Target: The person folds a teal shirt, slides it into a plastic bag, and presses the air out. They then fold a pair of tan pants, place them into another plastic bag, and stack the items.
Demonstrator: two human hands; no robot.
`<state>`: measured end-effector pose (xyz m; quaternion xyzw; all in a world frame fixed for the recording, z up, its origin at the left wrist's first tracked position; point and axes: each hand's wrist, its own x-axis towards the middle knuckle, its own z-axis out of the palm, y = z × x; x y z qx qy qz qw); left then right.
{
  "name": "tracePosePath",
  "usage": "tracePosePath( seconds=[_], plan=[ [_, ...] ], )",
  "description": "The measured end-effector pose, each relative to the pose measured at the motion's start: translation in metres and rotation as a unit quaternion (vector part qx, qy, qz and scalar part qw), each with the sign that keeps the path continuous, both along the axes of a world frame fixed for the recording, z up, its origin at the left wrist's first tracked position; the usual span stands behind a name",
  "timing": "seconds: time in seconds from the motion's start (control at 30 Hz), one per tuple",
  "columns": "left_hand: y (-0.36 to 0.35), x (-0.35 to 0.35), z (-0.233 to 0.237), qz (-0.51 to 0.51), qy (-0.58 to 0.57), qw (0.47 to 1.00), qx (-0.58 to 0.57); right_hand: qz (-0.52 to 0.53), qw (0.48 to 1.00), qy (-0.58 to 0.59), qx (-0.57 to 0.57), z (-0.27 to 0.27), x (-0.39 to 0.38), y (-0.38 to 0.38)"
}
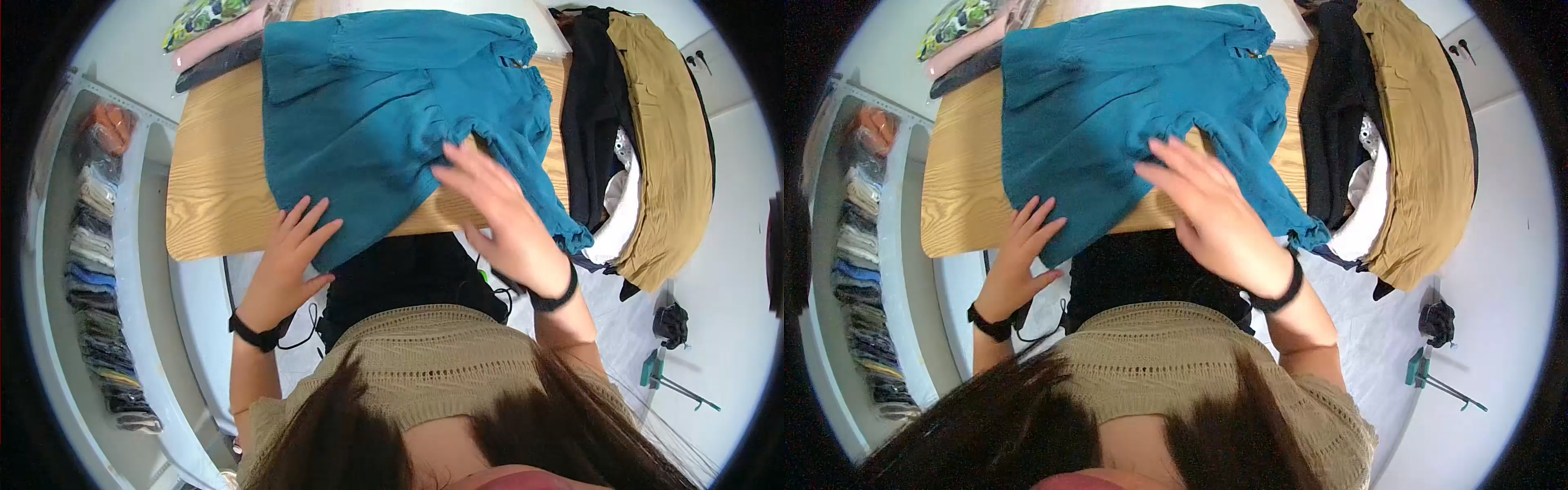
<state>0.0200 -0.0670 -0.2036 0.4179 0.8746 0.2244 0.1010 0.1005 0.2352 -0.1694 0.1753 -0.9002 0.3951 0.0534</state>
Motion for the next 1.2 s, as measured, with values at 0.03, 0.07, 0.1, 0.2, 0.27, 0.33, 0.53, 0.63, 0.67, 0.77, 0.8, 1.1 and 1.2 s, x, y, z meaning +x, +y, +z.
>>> tracePosePath(
  seconds=[0.03,0.07,0.1,0.2,0.27,0.33,0.53,0.63,0.67,0.77,0.8,1.1,1.2],
  plan=[
    [0.000,0.002,-0.007,0.002,0.004,1.000,0.000,-0.039,0.992,0.061,0.105,-0.005,-0.018,-0.007],
    [-0.001,0.004,-0.011,0.002,0.026,1.000,0.008,-0.079,0.968,0.121,0.208,-0.010,-0.034,-0.010],
    [-0.002,0.003,-0.013,0.002,0.048,0.999,0.017,-0.103,0.956,0.119,0.246,-0.019,-0.045,-0.010],
    [-0.020,-0.008,-0.032,-0.021,0.059,0.997,0.054,-0.093,0.947,0.128,0.278,-0.031,-0.067,0.001],
    [-0.032,-0.018,-0.044,-0.039,0.055,0.994,0.088,-0.032,0.957,-0.027,0.287,-0.033,-0.075,0.014],
    [-0.034,-0.027,-0.050,0.004,0.045,0.968,0.246,-0.013,0.971,-0.023,0.238,-0.035,-0.084,0.024],
    [-0.012,-0.019,-0.006,0.061,0.015,0.982,0.177,-0.015,0.993,-0.038,0.114,-0.027,-0.084,0.029],
    [-0.019,-0.037,-0.019,0.014,0.063,0.994,0.091,-0.037,0.985,-0.145,0.083,-0.013,-0.083,0.027],
    [-0.021,-0.043,-0.022,-0.011,0.080,0.995,0.062,-0.018,0.986,-0.146,0.080,-0.014,-0.084,0.032],
    [-0.025,-0.049,-0.022,0.068,-0.113,0.967,0.219,0.020,0.995,-0.064,0.078,-0.023,-0.084,0.040],
    [-0.028,-0.053,-0.022,0.069,-0.113,0.967,0.218,0.039,0.996,0.019,0.078,-0.028,-0.084,0.042],
    [-0.012,-0.103,0.016,0.226,-0.290,0.904,0.219,-0.012,0.986,-0.119,0.115,-0.011,-0.122,0.060],
    [-0.006,-0.135,0.013,0.282,-0.406,0.858,0.140,-0.060,0.963,-0.189,0.184,-0.011,-0.145,0.056]
  ],
)
